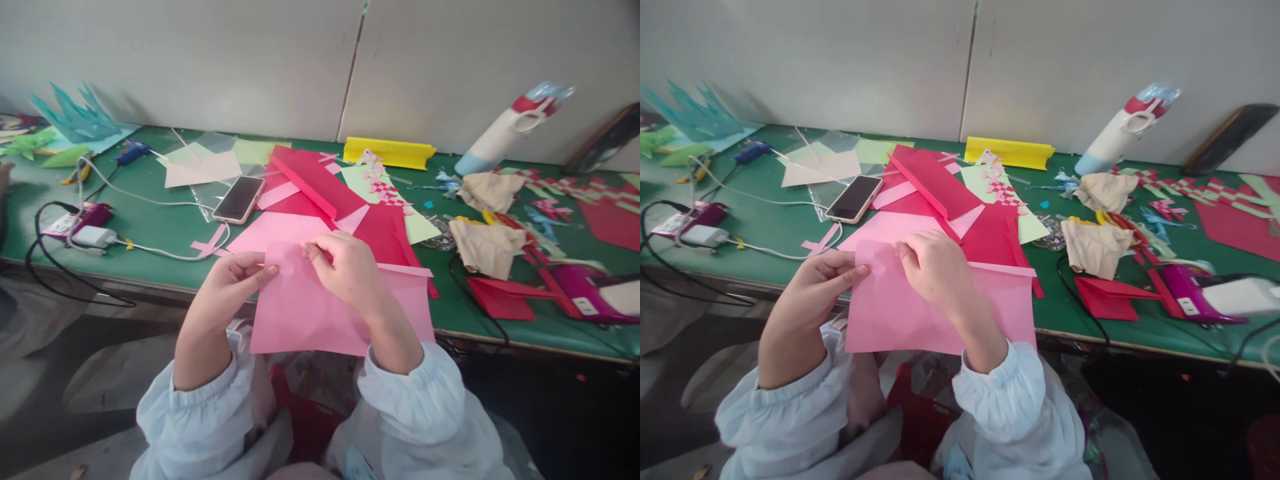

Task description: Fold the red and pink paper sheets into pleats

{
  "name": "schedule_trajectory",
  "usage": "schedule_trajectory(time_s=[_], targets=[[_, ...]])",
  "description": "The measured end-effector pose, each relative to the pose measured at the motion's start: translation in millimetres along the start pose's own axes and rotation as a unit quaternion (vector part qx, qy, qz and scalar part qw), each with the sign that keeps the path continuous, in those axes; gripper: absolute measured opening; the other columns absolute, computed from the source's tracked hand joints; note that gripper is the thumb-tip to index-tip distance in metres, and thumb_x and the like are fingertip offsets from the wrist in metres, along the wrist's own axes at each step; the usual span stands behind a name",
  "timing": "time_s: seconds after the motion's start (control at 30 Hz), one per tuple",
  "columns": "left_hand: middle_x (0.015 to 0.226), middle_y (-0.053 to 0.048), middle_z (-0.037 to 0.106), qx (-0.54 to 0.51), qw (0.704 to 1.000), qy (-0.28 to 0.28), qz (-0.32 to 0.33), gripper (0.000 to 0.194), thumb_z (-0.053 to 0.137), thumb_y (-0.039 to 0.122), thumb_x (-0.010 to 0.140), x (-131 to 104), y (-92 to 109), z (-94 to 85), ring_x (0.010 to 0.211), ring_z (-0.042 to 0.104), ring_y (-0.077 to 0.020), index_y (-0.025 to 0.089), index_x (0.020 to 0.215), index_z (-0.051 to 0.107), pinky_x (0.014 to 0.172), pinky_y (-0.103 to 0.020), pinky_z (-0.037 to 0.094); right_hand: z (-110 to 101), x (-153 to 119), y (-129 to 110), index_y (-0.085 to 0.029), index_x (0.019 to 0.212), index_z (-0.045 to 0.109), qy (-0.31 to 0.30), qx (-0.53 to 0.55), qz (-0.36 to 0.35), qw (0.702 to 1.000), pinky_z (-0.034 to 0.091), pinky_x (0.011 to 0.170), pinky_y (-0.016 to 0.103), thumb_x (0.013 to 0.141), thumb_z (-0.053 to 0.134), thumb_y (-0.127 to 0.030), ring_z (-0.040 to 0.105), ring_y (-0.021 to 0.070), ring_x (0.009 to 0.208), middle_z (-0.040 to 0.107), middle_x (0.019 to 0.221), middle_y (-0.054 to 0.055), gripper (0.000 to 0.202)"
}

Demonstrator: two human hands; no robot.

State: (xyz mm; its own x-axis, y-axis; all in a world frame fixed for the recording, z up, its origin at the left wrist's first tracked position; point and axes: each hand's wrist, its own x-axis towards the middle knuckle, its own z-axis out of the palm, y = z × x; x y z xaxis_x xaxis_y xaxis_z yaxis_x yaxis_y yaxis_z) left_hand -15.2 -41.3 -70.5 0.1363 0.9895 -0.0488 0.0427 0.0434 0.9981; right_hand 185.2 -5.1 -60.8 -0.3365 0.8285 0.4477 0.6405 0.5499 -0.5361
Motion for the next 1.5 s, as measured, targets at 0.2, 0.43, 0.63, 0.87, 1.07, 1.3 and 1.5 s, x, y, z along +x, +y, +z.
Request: schedule_trajectory(time_s=[0.2, 0.43, 0.63, 0.87, 1.07, 1.3, 1.5], targets=[[0.057, 0.003, 0.054, 0.01, 1.0, 0.028, 0.006, 0.028, 0.074, 0.037, 0.076, 0.8, 0.1, -0.9, 0.052, 0.048, -0.0083, 0.016, 0.063, 0.062, 0.05, -0.02, 0.04, -3.0, -0.3, -0.5, -0.019, 0.085, 0.069, -0.015, 0.016, -0.002, 1.0, 0.045, 0.072, 0.029, 0.094, 0.055, -0.029, 0.064, 0.018, 0.082, 0.072, 0.085, 0.005, 0.02], [0.067, -0.002, 0.065, 0.012, 0.999, 0.041, -0.012, 0.024, 0.075, 0.04, 0.074, 2.1, 1.1, 1.6, 0.063, 0.06, -0.0148, 0.016, 0.074, 0.07, 0.058, -0.024, 0.049, -1.3, -1.7, 0.5, -0.024, 0.093, 0.076, -0.031, 0.018, -0.019, 0.999, 0.05, 0.076, 0.031, 0.091, 0.06, -0.023, 0.068, 0.0196, 0.091, 0.076, 0.099, 0.003, 0.016], [0.069, -0.004, 0.069, 0.001, 0.996, 0.082, -0.02, 0.031, 0.078, 0.043, 0.069, 4.7, 2.2, 4.5, 0.066, 0.062, -0.0168, 0.015, 0.082, 0.075, 0.059, -0.025, 0.05, 0.7, -1.6, -1.2, -0.025, 0.107, 0.075, -0.035, -0.01, -0.044, 0.998, 0.049, 0.081, 0.031, 0.094, 0.057, -0.024, 0.067, 0.0191, 0.092, 0.075, 0.104, 0.004, 0.023], [0.067, -0.001, 0.064, -0.021, 0.995, 0.094, -0.01, 0.024, 0.074, 0.038, 0.075, 5.2, -2.3, 1.7, 0.061, 0.054, -0.0118, 0.015, 0.079, 0.075, 0.055, -0.021, 0.044, -0.2, -0.8, -1.2, -0.019, 0.094, 0.076, -0.024, 0.015, -0.048, 0.998, 0.048, 0.081, 0.031, 0.097, 0.052, -0.032, 0.065, 0.0188, 0.091, 0.074, 0.095, 0.005, 0.027], [0.065, -0.004, 0.066, -0.064, 0.989, 0.127, -0.04, 0.026, 0.064, 0.04, 0.079, 5.7, -1.1, 3.4, 0.063, 0.06, -0.0164, 0.016, 0.077, 0.073, 0.059, -0.025, 0.05, 3.3, -0.8, -0.6, -0.02, 0.091, 0.074, -0.01, 0.004, -0.037, 0.999, 0.047, 0.079, 0.03, 0.092, 0.06, -0.025, 0.063, 0.018, 0.088, 0.072, 0.09, 0.004, 0.014], [0.079, -0.007, 0.073, 0.015, 0.99, 0.142, -0.001, 0.034, 0.082, 0.042, 0.064, 6.1, -2.5, 3.3, 0.074, 0.064, -0.018, 0.015, 0.084, 0.074, 0.063, -0.024, 0.05, 5.3, -0.8, -3.3, -0.02, 0.083, 0.069, -0.011, 0.01, -0.016, 1.0, 0.045, 0.078, 0.031, 0.09, 0.062, -0.022, 0.063, 0.0177, 0.086, 0.072, 0.088, 0.003, 0.01], [0.063, -0.002, 0.065, 0.003, 0.986, 0.167, -0.021, 0.034, 0.084, 0.043, 0.06, 7.3, -2.6, 4.2, 0.057, 0.053, -0.0097, 0.014, 0.07, 0.07, 0.051, -0.019, 0.041, 4.4, 0.3, -1.9, -0.019, 0.078, 0.067, -0.037, 0.005, 0.005, 0.999, 0.043, 0.072, 0.029, 0.088, 0.065, -0.023, 0.063, 0.0172, 0.081, 0.072, 0.083, 0.003, 0.011]])
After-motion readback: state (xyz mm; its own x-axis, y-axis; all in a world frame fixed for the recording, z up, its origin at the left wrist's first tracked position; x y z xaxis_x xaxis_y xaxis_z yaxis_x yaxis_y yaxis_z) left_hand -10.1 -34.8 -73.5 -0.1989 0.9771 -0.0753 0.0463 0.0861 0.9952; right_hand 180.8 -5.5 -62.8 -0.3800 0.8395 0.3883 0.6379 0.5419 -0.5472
